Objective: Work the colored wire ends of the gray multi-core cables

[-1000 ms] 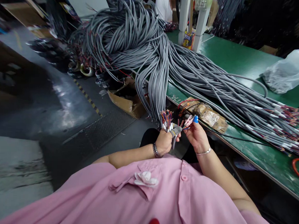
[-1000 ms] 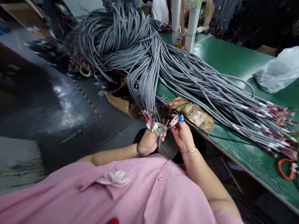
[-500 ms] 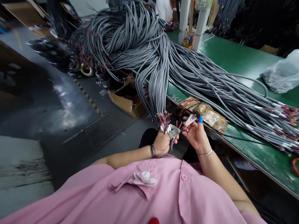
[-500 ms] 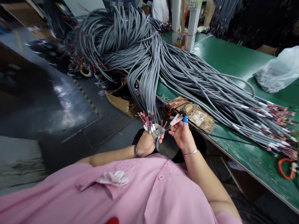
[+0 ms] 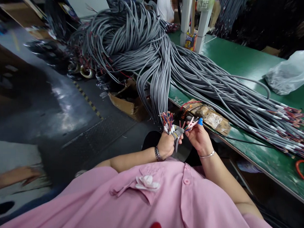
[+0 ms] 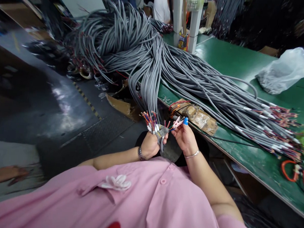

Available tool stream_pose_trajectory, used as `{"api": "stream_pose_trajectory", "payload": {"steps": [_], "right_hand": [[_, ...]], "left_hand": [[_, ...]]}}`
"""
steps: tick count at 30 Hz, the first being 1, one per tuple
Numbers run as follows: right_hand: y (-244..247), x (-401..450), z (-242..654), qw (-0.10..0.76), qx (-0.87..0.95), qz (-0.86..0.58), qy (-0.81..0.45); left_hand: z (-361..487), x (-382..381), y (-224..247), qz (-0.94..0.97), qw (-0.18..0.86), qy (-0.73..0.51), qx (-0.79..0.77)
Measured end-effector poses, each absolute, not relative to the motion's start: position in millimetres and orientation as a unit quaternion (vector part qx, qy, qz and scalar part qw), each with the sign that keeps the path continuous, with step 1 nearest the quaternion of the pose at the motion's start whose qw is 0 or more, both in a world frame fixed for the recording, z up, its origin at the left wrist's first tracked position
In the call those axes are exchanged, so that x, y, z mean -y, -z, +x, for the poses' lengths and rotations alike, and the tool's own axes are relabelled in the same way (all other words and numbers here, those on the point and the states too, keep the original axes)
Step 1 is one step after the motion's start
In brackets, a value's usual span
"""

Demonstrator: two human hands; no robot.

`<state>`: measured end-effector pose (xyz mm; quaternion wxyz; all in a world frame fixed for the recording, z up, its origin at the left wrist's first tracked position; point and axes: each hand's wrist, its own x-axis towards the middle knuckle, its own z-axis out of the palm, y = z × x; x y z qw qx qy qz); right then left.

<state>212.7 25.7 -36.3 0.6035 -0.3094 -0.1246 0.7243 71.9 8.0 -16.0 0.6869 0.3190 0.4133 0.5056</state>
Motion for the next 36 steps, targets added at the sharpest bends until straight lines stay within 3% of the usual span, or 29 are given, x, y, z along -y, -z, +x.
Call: {"api": "stream_pose_trajectory", "payload": {"steps": [9, 18, 29, 36], "right_hand": [[36, -31, 204, 0.637, 0.095, -0.326, -0.692], [44, -21, 205, 0.596, 0.155, -0.300, -0.728], [35, -7, 240, 0.381, 0.374, -0.386, -0.752], [8, -13, 245, 0.341, 0.486, -0.441, -0.673]], "left_hand": [[72, -8, 22, 0.328, 0.677, -0.499, -0.431], [67, -5, 22, 0.332, 0.684, -0.497, -0.419], [54, 3, 26, 0.364, 0.678, -0.470, -0.433], [53, 6, 32, 0.415, 0.663, -0.441, -0.441]]}}
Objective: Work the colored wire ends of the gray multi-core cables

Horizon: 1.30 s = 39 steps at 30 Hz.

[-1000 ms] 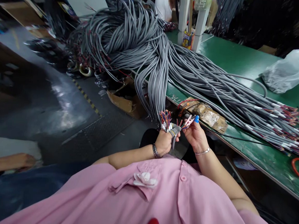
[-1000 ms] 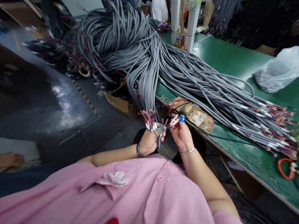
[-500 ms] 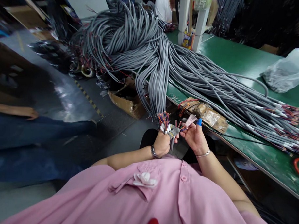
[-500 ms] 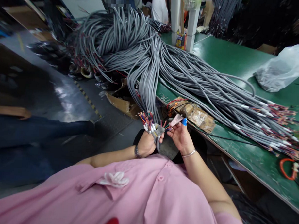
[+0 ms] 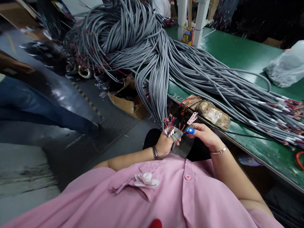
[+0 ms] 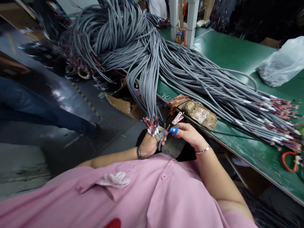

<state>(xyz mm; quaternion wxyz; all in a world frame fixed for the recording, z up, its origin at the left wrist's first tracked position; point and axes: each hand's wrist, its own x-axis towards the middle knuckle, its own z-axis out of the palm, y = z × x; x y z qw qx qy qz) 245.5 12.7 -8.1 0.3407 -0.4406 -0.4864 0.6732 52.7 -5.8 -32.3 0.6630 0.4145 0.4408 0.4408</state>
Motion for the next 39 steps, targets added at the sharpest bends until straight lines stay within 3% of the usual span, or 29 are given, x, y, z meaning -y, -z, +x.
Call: {"api": "stream_pose_trajectory", "payload": {"steps": [15, 22, 32, 39], "right_hand": [[7, -13, 236, 0.333, 0.575, -0.408, -0.625], [7, 2, 216, 0.368, 0.633, -0.425, -0.532], [34, 27, 223, 0.466, 0.444, -0.446, -0.622], [30, 35, 198, 0.532, 0.387, -0.439, -0.612]], "left_hand": [[48, 11, 26, 0.453, 0.684, -0.363, -0.442], [45, 12, 28, 0.468, 0.707, -0.284, -0.449], [46, 8, 29, 0.359, 0.714, -0.415, -0.434], [49, 11, 35, 0.348, 0.711, -0.417, -0.446]]}}
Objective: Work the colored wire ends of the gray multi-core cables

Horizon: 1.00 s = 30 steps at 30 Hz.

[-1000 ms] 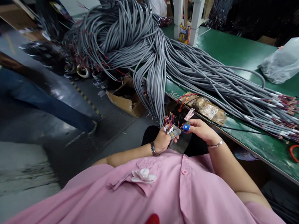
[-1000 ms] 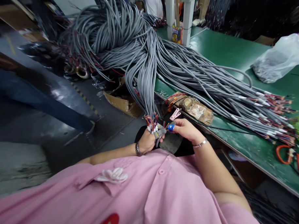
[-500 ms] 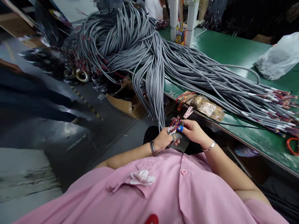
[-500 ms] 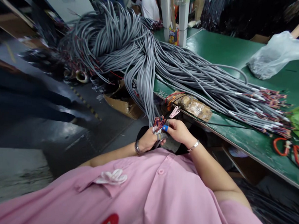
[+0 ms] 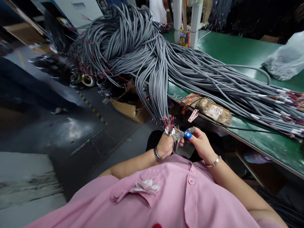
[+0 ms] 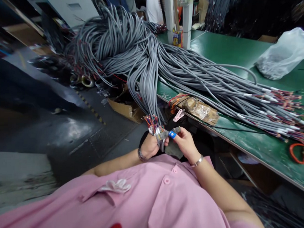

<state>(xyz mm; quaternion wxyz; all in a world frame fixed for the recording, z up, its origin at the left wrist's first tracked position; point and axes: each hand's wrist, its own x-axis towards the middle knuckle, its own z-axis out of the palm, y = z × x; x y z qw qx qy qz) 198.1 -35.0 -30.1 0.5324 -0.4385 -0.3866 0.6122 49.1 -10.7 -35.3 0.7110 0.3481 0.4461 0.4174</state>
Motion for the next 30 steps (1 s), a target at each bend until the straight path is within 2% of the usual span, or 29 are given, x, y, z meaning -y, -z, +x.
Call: {"api": "stream_pose_trajectory", "payload": {"steps": [4, 11, 18, 27, 30], "right_hand": [[21, 31, 196, 0.530, 0.397, -0.418, -0.622], [21, 21, 189, 0.471, 0.443, -0.388, -0.656], [28, 18, 182, 0.540, 0.407, -0.470, -0.567], [37, 17, 184, 0.562, 0.348, -0.466, -0.589], [33, 16, 187, 0.537, 0.334, -0.452, -0.630]], "left_hand": [[46, 11, 37, 0.358, 0.716, -0.408, -0.439], [43, 12, 37, 0.362, 0.729, -0.376, -0.444], [47, 12, 34, 0.321, 0.706, -0.452, -0.442], [48, 8, 30, 0.260, 0.694, -0.508, -0.440], [47, 7, 30, 0.266, 0.698, -0.503, -0.436]]}}
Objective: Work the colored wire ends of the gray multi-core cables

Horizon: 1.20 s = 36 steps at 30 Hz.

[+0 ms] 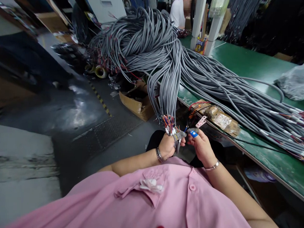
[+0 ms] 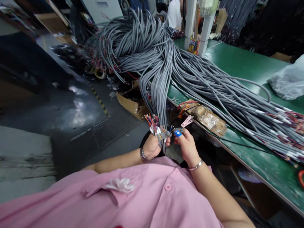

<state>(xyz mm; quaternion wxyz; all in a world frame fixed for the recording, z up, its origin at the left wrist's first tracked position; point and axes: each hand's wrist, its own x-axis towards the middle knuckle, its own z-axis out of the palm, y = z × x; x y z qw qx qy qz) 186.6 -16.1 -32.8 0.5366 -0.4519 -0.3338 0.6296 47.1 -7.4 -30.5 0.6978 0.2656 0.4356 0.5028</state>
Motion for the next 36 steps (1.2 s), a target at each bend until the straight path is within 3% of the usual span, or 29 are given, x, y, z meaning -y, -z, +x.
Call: {"api": "stream_pose_trajectory", "payload": {"steps": [5, 21, 28, 36], "right_hand": [[17, 14, 187, 0.471, 0.421, -0.410, -0.658], [29, 17, 196, 0.472, 0.431, -0.468, -0.610], [18, 9, 193, 0.452, 0.443, -0.408, -0.658], [38, 7, 194, 0.451, 0.316, -0.334, -0.765]], "left_hand": [[46, 11, 34, 0.295, 0.696, -0.483, -0.441], [46, 8, 36, 0.286, 0.684, -0.492, -0.456], [45, 11, 40, 0.316, 0.692, -0.475, -0.443], [44, 11, 38, 0.310, 0.712, -0.467, -0.422]]}}
